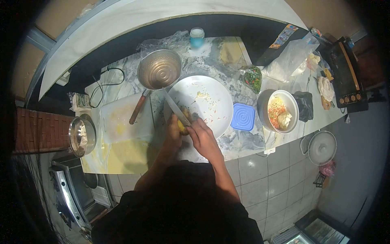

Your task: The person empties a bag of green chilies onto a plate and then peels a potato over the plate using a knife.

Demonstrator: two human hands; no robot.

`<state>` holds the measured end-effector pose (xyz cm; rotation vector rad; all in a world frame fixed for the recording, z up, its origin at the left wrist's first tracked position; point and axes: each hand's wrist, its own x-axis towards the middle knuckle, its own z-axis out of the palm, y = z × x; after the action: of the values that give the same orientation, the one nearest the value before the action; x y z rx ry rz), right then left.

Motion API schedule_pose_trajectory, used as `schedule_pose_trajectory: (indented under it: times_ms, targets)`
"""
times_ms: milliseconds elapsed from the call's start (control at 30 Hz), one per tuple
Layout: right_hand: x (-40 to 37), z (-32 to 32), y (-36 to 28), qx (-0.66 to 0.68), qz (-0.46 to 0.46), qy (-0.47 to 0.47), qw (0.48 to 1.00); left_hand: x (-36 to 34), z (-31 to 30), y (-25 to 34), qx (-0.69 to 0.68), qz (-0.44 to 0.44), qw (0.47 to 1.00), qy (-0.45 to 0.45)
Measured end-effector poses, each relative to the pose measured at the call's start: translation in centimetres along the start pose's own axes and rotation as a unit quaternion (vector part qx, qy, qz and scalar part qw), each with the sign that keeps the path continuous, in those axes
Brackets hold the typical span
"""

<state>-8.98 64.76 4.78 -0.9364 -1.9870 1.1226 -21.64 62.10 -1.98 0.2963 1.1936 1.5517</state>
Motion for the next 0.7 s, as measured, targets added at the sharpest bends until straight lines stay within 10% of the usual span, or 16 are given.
schedule_pose_trajectory:
  times_ms: [700]
  targets:
    - [0.6,0.1,0.0,0.002,0.041,0.029,0.999,-0.4,1.3,0.1,-0.058,0.052,0.994,0.073]
